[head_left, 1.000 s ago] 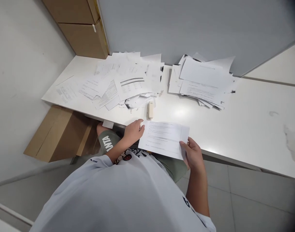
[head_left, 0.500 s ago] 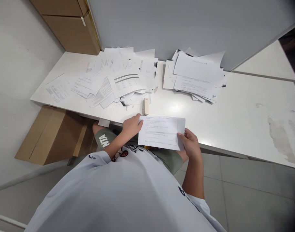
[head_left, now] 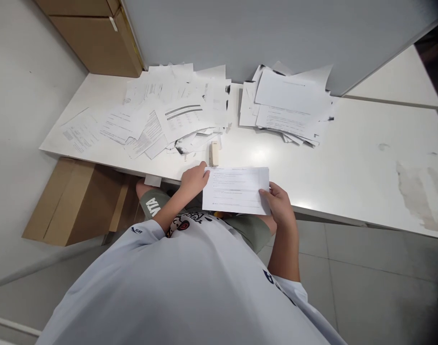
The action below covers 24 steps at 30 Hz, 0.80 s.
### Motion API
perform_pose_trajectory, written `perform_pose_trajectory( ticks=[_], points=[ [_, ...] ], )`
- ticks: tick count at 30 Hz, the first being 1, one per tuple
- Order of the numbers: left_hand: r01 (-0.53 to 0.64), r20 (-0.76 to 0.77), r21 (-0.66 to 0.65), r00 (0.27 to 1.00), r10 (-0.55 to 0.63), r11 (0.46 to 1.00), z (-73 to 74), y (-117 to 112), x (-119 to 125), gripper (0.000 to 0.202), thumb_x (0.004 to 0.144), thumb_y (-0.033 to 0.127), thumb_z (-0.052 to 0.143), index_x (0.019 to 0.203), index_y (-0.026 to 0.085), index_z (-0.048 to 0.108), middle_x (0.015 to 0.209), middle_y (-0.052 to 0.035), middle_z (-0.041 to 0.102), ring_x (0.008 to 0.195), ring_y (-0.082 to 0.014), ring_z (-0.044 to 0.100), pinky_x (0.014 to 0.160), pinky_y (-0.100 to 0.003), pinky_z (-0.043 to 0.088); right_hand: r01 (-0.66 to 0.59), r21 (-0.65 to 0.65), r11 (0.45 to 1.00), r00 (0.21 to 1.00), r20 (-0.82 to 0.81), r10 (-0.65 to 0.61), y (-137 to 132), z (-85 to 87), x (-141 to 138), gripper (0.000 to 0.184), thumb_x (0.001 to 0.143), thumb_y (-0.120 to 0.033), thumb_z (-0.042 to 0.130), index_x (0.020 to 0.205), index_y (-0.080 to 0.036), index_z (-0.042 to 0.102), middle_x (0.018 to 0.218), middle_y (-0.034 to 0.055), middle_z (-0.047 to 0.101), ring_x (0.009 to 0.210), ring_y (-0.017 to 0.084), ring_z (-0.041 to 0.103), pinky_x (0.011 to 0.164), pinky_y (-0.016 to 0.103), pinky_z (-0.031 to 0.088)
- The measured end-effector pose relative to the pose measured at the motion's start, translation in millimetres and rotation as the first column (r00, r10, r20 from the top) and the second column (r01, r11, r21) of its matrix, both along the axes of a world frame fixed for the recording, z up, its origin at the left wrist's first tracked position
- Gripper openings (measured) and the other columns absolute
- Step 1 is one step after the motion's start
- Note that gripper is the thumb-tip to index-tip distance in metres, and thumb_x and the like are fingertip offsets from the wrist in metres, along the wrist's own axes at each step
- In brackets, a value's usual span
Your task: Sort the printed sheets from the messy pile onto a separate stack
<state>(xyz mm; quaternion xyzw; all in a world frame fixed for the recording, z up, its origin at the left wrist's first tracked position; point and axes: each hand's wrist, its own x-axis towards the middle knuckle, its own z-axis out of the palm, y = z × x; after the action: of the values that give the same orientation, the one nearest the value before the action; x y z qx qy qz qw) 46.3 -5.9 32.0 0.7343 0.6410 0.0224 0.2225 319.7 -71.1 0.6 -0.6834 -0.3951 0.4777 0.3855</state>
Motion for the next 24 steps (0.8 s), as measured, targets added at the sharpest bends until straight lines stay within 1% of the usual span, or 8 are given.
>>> perform_pose_trajectory(
  ticks=[5,8,12,16,18,21,24],
  points=[
    [-0.021,0.021,0.002,1.000,0.021,1.000,-1.6,11.1,-2.2,0.023,0.099,0.034,0.040,0.103,0.020,0.058,0.087,-0.0070,0.069,0.083,-0.0251,0.066,0.063,-0.030,0.040,0.031,-0.008,0.999,0.999,-0.029,-0.031,5.6,-1.8,-1.0,0.042,0.065,-0.042,0.066,0.100,-0.018,0.067,0.077,0.0033,0.066,0.079,0.022,0.060,0.068,0.031,0.045],
    [-0.026,0.037,0.000,0.999,0.026,1.000,-2.3,17.6,-2.3,0.023,0.098,0.034,0.042,0.098,0.020,0.060,0.084,-0.0065,0.069,0.082,-0.0252,0.066,0.062,-0.030,0.040,0.028,-0.009,1.000,0.999,-0.021,-0.028,7.8,-4.2,-0.2,0.043,0.065,-0.043,0.067,0.101,-0.018,0.067,0.075,0.0027,0.065,0.075,0.021,0.059,0.066,0.031,0.045],
    [-0.051,0.071,0.019,0.996,0.049,0.999,-1.4,20.2,-1.1,0.020,0.097,0.031,0.045,0.106,0.020,0.059,0.086,-0.0062,0.070,0.084,-0.0258,0.066,0.064,-0.030,0.041,0.035,0.002,0.999,0.997,-0.069,-0.035,9.9,-7.8,0.8,0.045,0.065,-0.044,0.067,0.101,-0.018,0.067,0.076,0.0030,0.067,0.074,0.021,0.060,0.066,0.032,0.046],
    [-0.082,0.148,0.035,0.986,0.076,0.996,-1.8,20.3,-3.8,0.026,0.097,0.029,0.045,0.118,0.019,0.056,0.083,-0.0047,0.071,0.084,-0.0246,0.067,0.069,-0.031,0.045,0.066,0.003,0.998,0.992,-0.111,-0.066,11.2,-7.6,-0.6,0.043,0.063,-0.043,0.070,0.099,-0.019,0.067,0.078,0.0040,0.068,0.078,0.023,0.062,0.067,0.032,0.047],
    [-0.108,0.191,0.059,0.977,0.095,0.992,-1.4,20.9,-5.4,0.029,0.097,0.029,0.045,0.123,0.018,0.054,0.086,-0.0047,0.072,0.085,-0.0235,0.067,0.073,-0.031,0.048,0.058,0.000,0.998,0.992,-0.114,-0.057,11.4,-6.6,-1.0,0.043,0.064,-0.043,0.070,0.100,-0.019,0.067,0.079,0.0043,0.069,0.079,0.023,0.062,0.067,0.032,0.048],
    [-0.137,0.203,0.124,0.973,0.110,0.983,3.1,21.3,-3.7,0.034,0.097,0.029,0.045,0.128,0.018,0.053,0.098,-0.0063,0.072,0.090,-0.0239,0.068,0.078,-0.033,0.050,0.019,0.005,1.000,0.993,-0.121,-0.019,10.7,-4.8,-0.9,0.044,0.066,-0.044,0.068,0.103,-0.019,0.066,0.080,0.0036,0.068,0.077,0.022,0.061,0.068,0.032,0.047],
    [-0.122,0.160,0.251,0.984,0.083,0.960,10.0,21.7,3.9,0.036,0.097,0.028,0.042,0.129,0.016,0.054,0.108,-0.0091,0.070,0.101,-0.0270,0.066,0.084,-0.038,0.052,0.012,-0.015,1.000,0.991,-0.136,-0.013,9.5,-2.5,-1.9,0.046,0.067,-0.045,0.069,0.105,-0.020,0.065,0.080,0.0027,0.068,0.075,0.022,0.061,0.067,0.032,0.047]
  ],
)
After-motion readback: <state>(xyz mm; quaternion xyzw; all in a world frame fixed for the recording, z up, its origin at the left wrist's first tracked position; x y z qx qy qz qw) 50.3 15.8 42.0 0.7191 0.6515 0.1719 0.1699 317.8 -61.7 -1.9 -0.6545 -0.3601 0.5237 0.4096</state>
